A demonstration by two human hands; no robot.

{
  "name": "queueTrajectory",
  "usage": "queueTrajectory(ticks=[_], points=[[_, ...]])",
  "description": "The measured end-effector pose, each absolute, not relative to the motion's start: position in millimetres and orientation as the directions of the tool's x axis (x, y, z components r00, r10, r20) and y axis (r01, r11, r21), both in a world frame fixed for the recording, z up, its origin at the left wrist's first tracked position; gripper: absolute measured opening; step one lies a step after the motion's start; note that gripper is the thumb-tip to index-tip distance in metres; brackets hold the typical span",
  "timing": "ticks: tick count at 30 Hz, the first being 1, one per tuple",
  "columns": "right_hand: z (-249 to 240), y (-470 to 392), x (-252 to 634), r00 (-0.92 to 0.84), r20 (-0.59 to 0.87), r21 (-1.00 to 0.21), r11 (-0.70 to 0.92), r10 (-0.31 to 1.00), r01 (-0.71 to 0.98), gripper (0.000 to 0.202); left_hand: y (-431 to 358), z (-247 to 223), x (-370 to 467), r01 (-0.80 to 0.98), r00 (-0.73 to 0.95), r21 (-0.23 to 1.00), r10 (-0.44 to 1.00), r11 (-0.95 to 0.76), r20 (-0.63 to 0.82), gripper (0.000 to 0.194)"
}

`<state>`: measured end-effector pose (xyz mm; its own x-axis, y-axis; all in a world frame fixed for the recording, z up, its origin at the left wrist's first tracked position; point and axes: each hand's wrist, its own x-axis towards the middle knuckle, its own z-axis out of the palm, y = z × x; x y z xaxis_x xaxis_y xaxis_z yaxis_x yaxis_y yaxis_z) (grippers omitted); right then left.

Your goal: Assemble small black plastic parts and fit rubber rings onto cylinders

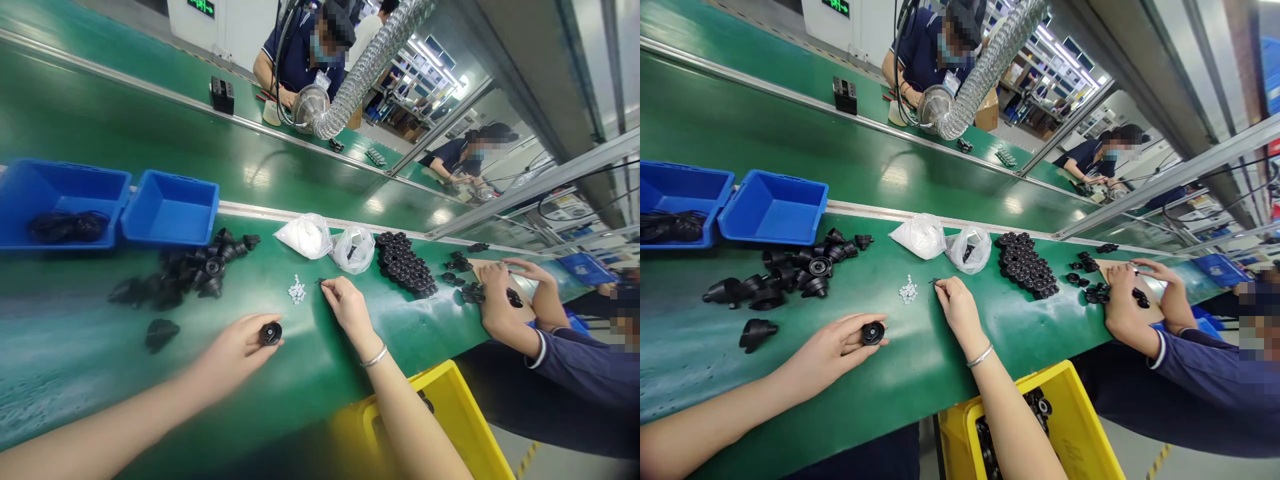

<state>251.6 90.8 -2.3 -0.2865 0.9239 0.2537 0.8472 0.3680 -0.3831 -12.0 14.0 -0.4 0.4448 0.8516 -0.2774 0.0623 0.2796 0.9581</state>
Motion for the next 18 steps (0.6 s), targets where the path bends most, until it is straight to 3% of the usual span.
queueTrajectory(ticks=[10,15,18], points=[[17,101,248,-0.358,0.085,-0.358,0.364,0.930,0.860,0.013,15,-4,-14,0.076,0.443,0.972,0.866,0.221,-0.232,0.040],[13,107,253,-0.255,-0.128,-0.559,0.143,0.958,0.817,0.014,15,-7,-15,0.005,0.455,0.973,0.866,0.229,-0.207,0.040],[16,90,242,-0.210,-0.095,-0.619,0.107,0.973,0.778,0.019,14,-9,-15,-0.001,0.448,0.974,0.871,0.225,-0.201,0.040]])
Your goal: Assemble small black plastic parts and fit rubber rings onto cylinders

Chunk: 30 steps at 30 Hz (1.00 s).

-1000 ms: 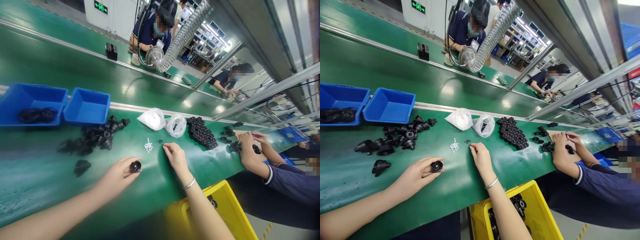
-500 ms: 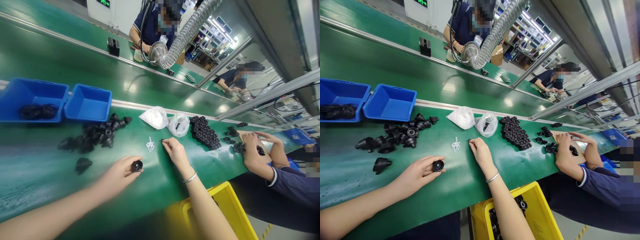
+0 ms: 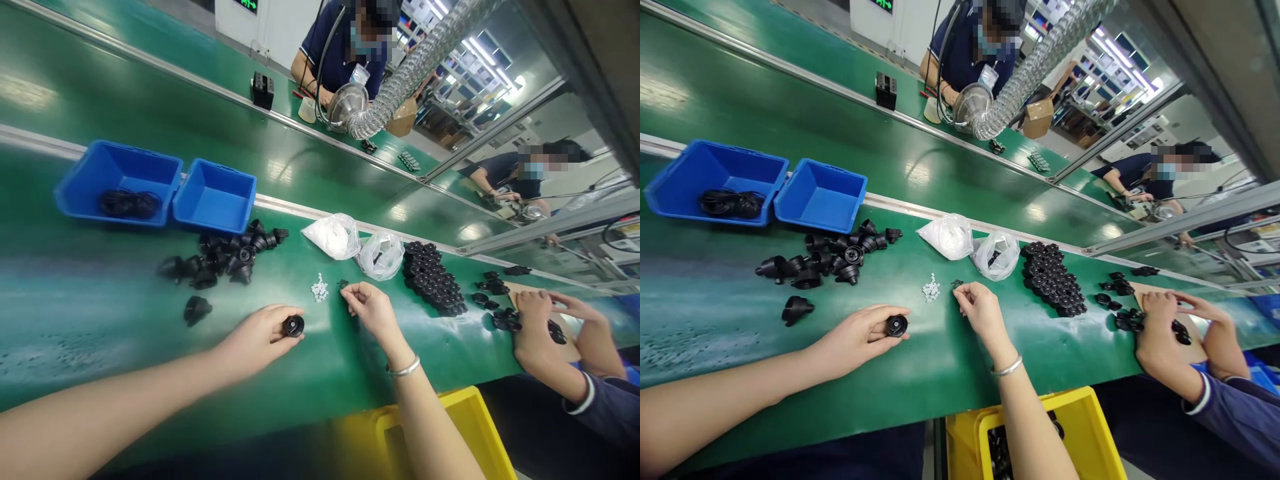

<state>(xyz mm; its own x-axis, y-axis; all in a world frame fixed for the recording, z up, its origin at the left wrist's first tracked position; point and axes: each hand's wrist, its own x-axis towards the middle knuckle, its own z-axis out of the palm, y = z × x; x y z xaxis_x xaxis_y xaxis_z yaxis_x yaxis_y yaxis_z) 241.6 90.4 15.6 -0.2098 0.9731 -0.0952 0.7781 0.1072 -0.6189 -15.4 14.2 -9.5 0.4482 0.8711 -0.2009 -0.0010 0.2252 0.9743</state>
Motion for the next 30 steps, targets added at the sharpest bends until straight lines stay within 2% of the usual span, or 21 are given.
queueTrajectory(ticks=[2,6,12,18,25,30], points=[[21,69,223,-0.227,0.001,-0.654,0.173,0.974,0.737,0.018,14,-12,-15,0.006,0.434,0.981,0.883,0.194,-0.177,0.039],[28,29,180,-0.408,0.161,-0.678,0.401,0.899,0.616,0.009,15,-11,-16,0.060,0.410,0.991,0.902,0.121,-0.135,0.037],[15,25,158,-0.480,0.203,-0.652,0.484,0.853,0.584,0.009,18,-3,-20,0.237,0.394,0.971,0.914,-0.002,-0.095,0.032],[11,18,165,-0.567,0.237,-0.504,0.599,0.789,0.623,0.019,18,-5,-19,0.171,0.404,0.984,0.907,0.053,-0.119,0.035],[4,2,172,-0.668,0.240,-0.207,0.709,0.705,0.674,0.047,18,-9,-19,0.192,0.388,0.981,0.915,0.037,-0.111,0.045],[2,1,169,-0.692,0.189,-0.220,0.717,0.696,0.661,0.053,18,-11,-19,0.242,0.357,0.970,0.930,-0.005,-0.085,0.046]])
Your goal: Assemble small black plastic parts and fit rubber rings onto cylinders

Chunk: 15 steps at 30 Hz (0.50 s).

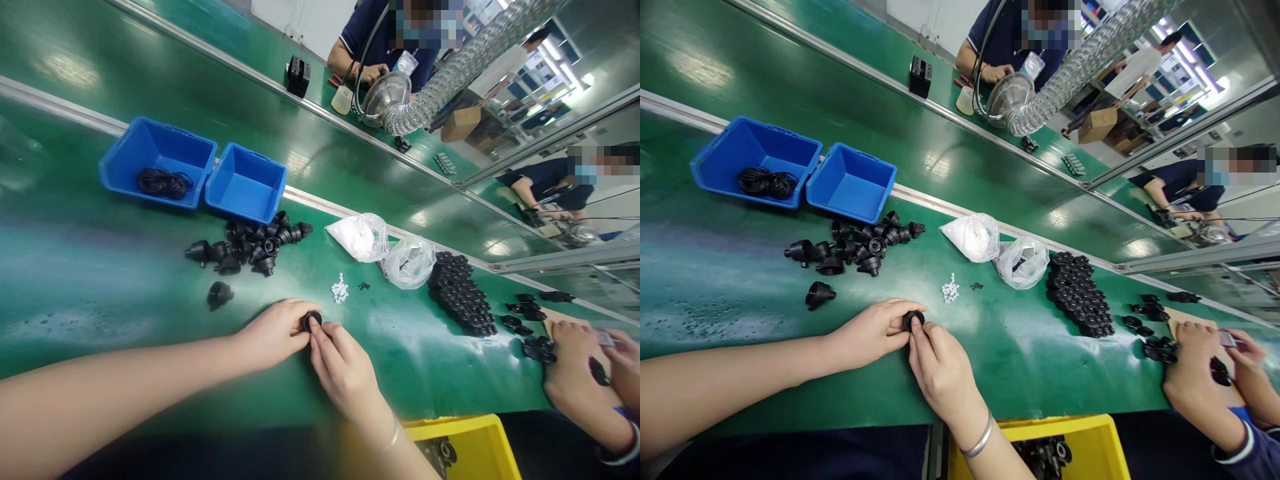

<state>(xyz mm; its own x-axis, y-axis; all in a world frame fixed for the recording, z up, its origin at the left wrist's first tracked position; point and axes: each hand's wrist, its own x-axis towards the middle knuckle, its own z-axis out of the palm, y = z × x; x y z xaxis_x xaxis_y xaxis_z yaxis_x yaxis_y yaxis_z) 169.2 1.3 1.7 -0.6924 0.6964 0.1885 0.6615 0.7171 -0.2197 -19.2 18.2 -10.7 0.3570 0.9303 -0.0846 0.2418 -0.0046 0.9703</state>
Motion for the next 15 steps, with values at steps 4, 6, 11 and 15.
queueTrajectory(ticks=[4,6,11,15], points=[[7,4,167,-0.691,0.146,-0.225,0.704,0.708,0.674,0.048,19,-9,-19,0.263,0.351,0.965,0.931,0.007,-0.102,0.044],[12,4,168,-0.676,0.144,-0.260,0.686,0.723,0.679,0.047,19,-10,-18,0.180,0.363,0.982,0.923,0.062,-0.125,0.043],[15,0,176,-0.536,0.303,-0.403,0.616,0.788,0.677,0.051,17,-15,-16,-0.111,0.423,0.972,0.895,0.209,-0.144,0.046],[12,-4,181,-0.489,0.309,-0.478,0.578,0.815,0.661,0.048,18,-14,-17,-0.172,0.432,0.959,0.892,0.227,-0.134,0.034]])
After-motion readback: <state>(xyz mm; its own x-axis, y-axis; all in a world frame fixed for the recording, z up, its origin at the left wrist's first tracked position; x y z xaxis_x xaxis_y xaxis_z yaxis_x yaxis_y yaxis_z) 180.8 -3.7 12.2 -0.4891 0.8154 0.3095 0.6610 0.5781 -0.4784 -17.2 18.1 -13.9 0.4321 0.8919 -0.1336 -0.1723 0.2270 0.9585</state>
